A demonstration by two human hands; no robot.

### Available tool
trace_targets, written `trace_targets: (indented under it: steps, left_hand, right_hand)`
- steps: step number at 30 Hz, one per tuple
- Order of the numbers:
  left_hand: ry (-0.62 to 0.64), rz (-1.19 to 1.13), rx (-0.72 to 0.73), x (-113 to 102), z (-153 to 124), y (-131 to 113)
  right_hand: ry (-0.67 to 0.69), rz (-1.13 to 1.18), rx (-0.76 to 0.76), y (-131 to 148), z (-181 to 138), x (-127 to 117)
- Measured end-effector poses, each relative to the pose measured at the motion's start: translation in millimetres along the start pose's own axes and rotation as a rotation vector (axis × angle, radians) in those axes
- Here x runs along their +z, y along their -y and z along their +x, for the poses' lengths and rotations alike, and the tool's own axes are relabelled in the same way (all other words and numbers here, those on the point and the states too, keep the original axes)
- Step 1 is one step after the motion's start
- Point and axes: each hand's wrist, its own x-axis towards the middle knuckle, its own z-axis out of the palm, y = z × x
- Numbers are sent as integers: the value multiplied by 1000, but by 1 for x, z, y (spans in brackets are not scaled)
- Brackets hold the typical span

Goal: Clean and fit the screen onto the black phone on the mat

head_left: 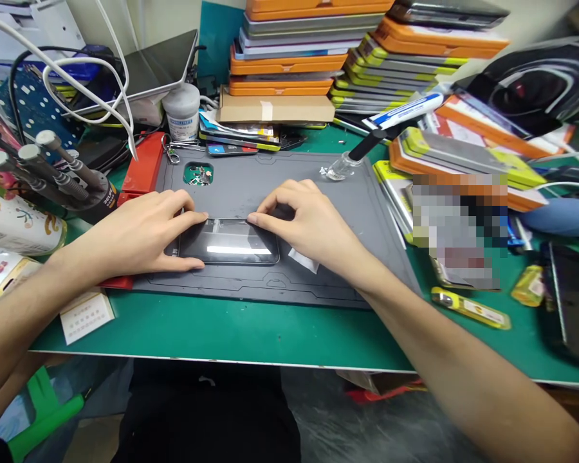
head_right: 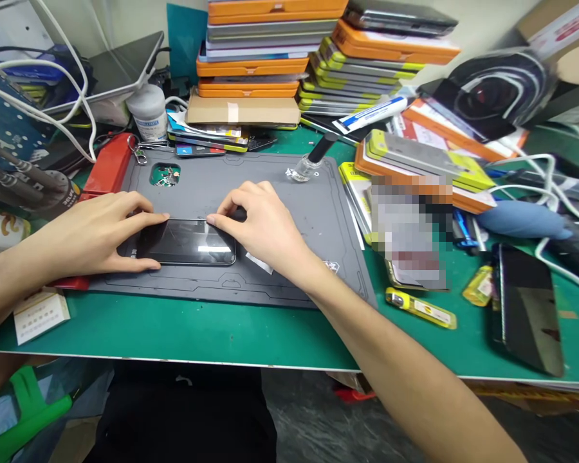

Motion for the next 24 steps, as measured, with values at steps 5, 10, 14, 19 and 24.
trace_targets:
  steps: [5, 10, 14, 19, 24]
  left_hand:
    - [-2, -36, -13, -1, 1, 0]
    - [12, -16, -9, -1, 0, 0]
    - [12, -12, -6, -1, -2, 0]
    - [0, -24, -12, 0, -2, 0]
    - [-6, 13, 1, 0, -2, 0]
  right_hand:
    - [3, -2, -38, 0, -3, 4]
    - [38, -70, -66, 3, -7, 1]
    - [149, -122, -74, 7, -9, -9]
    - [221, -136, -136, 4, -8, -19]
    - [292, -125, -178, -2, -5, -25]
